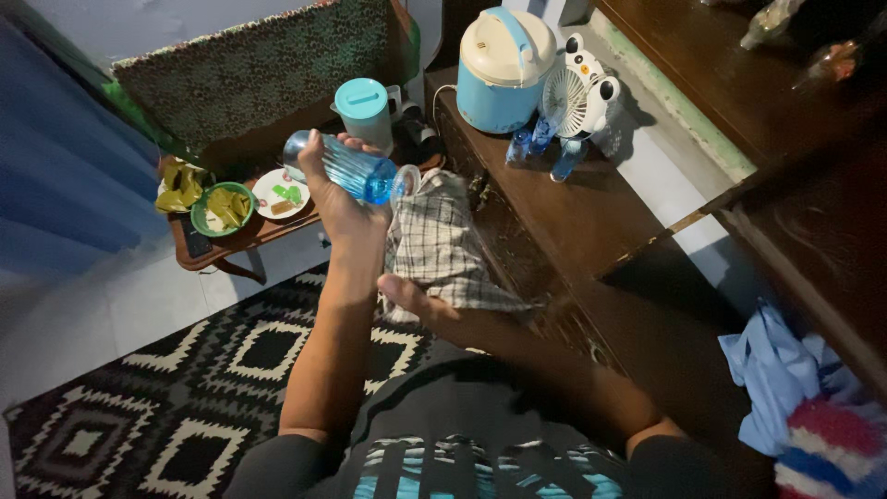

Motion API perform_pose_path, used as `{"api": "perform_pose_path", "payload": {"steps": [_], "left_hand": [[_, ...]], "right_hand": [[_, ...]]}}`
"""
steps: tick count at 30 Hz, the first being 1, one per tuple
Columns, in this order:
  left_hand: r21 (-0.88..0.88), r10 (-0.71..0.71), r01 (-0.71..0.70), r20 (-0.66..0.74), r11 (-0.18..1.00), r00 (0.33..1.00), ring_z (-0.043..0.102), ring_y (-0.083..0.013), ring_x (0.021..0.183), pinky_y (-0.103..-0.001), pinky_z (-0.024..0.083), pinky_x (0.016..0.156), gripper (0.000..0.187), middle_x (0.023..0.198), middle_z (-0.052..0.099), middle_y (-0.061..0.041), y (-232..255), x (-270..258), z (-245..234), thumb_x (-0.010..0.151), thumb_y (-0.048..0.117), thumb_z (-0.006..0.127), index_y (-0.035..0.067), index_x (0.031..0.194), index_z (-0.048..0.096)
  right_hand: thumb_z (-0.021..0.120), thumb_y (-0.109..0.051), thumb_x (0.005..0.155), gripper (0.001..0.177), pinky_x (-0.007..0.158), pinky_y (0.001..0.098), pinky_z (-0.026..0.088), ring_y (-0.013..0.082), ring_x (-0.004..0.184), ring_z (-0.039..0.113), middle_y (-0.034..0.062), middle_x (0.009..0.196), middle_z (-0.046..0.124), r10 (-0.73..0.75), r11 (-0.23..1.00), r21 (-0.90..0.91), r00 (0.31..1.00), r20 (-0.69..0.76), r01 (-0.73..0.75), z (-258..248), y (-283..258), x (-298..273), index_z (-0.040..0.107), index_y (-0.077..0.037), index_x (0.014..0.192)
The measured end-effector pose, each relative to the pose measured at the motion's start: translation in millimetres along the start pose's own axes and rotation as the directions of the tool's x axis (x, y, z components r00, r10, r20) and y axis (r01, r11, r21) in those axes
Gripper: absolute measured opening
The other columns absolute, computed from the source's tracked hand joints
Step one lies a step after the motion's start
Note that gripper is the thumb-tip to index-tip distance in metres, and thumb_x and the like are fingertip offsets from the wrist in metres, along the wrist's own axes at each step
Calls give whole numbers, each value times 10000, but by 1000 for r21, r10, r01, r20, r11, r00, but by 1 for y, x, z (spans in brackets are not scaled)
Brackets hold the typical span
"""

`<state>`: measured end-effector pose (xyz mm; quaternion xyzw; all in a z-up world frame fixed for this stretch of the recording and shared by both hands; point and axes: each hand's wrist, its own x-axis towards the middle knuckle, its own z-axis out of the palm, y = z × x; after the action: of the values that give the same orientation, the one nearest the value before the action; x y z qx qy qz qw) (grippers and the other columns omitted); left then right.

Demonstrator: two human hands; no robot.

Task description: The person cleans a blue glass by hand using a cloth, then places it on a shelf with other glasses.

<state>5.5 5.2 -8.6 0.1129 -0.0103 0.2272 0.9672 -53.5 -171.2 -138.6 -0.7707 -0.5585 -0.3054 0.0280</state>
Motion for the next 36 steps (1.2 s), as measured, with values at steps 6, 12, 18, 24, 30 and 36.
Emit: {"api": "perform_pose_path", "payload": {"steps": [6,12,18,24,30,36], "left_hand": [[-12,-64,64,-9,998,998,636,-135,802,-285,580,803,278,892,626,-41,-10,-6,-11,928,315,713,74,979,584],[180,63,-59,-20,982,998,639,-151,806,-296,574,788,357,890,618,-46,-5,-10,-15,934,384,709,59,1018,584],[270,91,-83,-18,959,996,658,-145,858,-302,605,826,349,918,618,-43,-8,-21,-19,941,361,673,51,1060,567],[473,189,-250,175,845,966,665,-157,835,-286,603,743,450,968,647,-83,-1,-19,-22,893,157,757,58,1268,529],[707,-98,-707,705,17,702,750,-197,943,-302,635,843,593,1071,719,-112,30,-23,-11,802,113,829,65,1309,526],[653,-388,-752,673,-88,629,688,-393,1108,-391,553,940,648,1169,698,-201,16,-43,1,714,55,827,12,1303,559]], "right_hand": [[328,-642,1142,800,1124,493,382,328,1348,462,216,1540,454,120,840,-540,988,102,-46,7,9,7,341,-6,1627],[381,-548,1136,713,1036,457,462,301,1225,534,203,1439,526,305,811,504,950,69,-298,-25,5,14,379,18,1571],[448,-489,1103,649,1002,436,485,285,1172,562,199,1375,564,688,404,719,706,169,-565,-22,24,14,440,22,1503],[516,-430,1070,585,968,415,508,270,1120,590,195,1312,602,334,641,666,920,205,-381,-13,49,-12,500,27,1435],[583,-371,1037,521,934,394,532,254,1067,618,192,1248,641,443,721,355,790,424,-595,41,139,-72,561,31,1367],[651,-312,1004,457,901,373,555,239,1015,646,188,1185,679,264,647,447,732,628,-617,29,123,-93,621,36,1300]]}}
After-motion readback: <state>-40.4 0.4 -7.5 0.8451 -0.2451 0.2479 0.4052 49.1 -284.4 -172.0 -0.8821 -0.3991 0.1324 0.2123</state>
